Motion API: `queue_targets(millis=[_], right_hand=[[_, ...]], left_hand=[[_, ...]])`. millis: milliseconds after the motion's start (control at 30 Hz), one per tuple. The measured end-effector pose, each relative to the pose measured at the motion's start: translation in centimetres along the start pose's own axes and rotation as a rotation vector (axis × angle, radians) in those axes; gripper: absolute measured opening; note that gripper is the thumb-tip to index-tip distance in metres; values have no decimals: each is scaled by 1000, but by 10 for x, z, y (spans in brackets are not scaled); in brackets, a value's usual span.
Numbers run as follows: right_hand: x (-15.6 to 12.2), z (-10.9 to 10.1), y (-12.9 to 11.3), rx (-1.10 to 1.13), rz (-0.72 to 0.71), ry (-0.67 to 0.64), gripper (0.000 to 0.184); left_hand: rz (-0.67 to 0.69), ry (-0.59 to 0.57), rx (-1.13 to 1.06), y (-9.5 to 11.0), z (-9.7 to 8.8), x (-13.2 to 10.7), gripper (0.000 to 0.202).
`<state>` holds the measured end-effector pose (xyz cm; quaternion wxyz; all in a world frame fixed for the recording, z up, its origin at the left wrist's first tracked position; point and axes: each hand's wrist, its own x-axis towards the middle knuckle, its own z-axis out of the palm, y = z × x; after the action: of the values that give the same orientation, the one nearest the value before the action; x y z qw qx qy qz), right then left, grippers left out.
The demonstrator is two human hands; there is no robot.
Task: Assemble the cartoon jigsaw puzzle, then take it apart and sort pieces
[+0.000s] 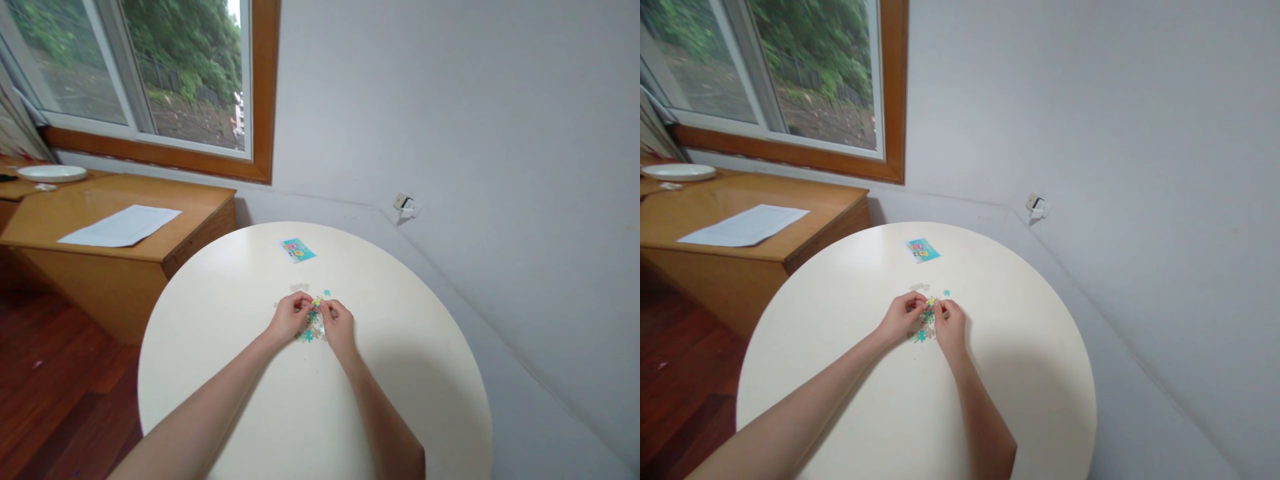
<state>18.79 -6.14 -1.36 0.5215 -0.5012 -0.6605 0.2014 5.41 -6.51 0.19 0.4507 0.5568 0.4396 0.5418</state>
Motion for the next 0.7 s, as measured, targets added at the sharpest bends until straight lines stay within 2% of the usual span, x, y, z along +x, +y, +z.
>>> queue_targets(millis=[267, 467, 700], right_hand=[[-2, -7, -6, -211, -292, -2, 27], [-2, -10, -7, -357, -374, 13, 24], [-2, -9, -11, -345, -420, -3, 21]], left_hand=[[-8, 21, -10, -5, -2, 3, 23], [28, 46, 25, -6, -2, 2, 20], [16, 72, -13, -9, -2, 2, 19]])
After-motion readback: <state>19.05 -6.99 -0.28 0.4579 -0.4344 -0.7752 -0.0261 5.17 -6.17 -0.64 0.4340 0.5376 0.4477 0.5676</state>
